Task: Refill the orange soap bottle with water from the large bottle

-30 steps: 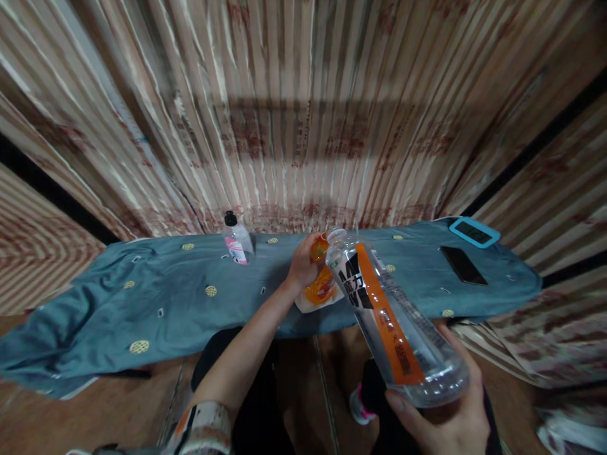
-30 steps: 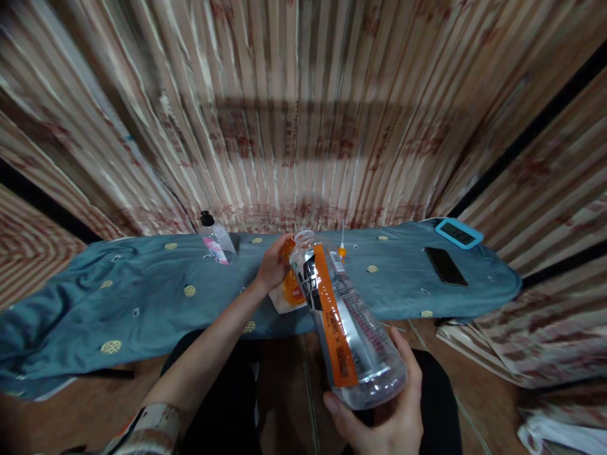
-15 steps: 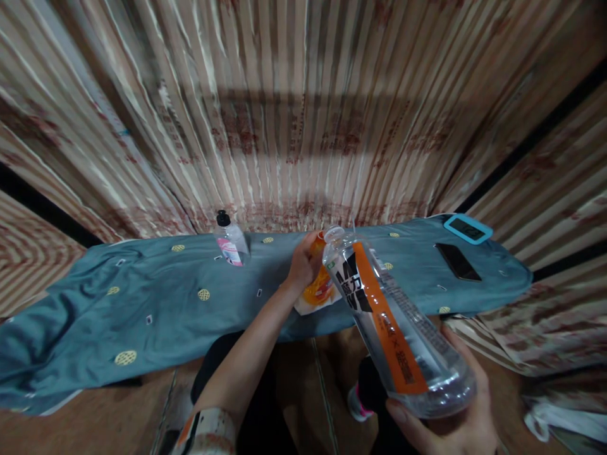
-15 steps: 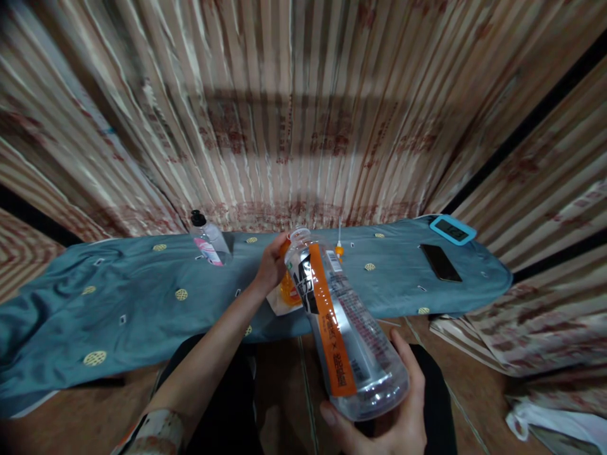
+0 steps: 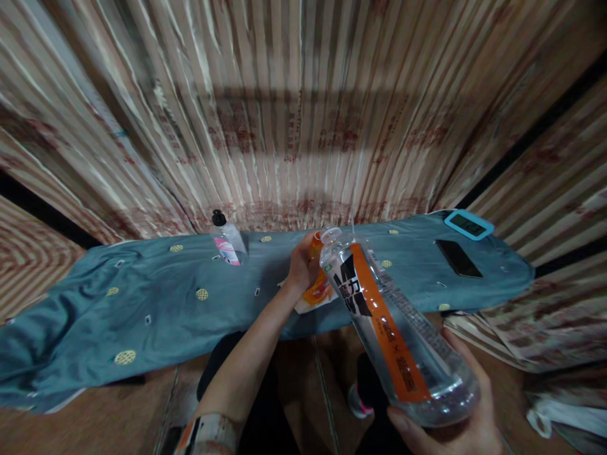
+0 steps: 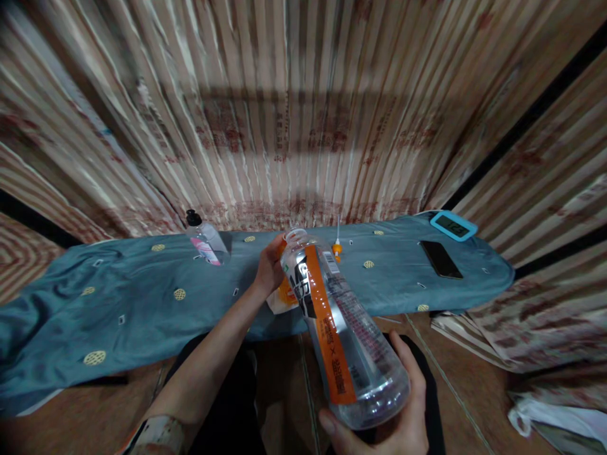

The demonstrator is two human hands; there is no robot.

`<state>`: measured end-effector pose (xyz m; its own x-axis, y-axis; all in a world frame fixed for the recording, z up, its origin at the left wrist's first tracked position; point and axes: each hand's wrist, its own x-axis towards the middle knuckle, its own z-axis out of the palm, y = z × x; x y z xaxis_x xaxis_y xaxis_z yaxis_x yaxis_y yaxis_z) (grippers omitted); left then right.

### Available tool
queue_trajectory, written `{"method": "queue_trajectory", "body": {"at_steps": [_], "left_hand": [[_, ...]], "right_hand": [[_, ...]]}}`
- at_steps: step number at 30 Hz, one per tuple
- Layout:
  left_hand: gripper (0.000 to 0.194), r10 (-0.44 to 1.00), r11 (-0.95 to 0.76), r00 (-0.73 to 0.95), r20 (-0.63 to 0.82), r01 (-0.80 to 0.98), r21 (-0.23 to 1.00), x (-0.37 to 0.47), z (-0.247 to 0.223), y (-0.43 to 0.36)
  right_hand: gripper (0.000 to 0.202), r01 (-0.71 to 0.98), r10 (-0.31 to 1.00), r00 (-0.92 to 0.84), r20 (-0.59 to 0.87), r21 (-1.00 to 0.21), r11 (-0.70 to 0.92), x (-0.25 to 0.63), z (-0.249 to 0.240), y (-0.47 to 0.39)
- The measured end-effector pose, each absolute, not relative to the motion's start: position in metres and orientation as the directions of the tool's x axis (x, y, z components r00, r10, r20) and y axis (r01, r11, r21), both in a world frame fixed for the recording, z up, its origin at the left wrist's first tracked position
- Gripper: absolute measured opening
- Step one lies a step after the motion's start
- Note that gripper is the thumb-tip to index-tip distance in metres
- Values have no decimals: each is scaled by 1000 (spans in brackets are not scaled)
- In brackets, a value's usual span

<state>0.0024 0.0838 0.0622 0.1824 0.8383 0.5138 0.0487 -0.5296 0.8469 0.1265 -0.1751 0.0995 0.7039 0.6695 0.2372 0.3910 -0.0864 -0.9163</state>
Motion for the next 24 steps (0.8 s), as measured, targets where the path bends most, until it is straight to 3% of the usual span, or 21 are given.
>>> {"method": "queue_trajectory", "body": {"at_steps": [17,24], "left_hand": [[33,818,-561,182,545,49,826,0,59,85],[31,843,-527,151,516,45,849,1,62,83]], "right_hand": [[119,331,649,736,194,-939,-94,122,102,-175],[116,379,669,707,229,-922,-84,119,103,-176]]}}
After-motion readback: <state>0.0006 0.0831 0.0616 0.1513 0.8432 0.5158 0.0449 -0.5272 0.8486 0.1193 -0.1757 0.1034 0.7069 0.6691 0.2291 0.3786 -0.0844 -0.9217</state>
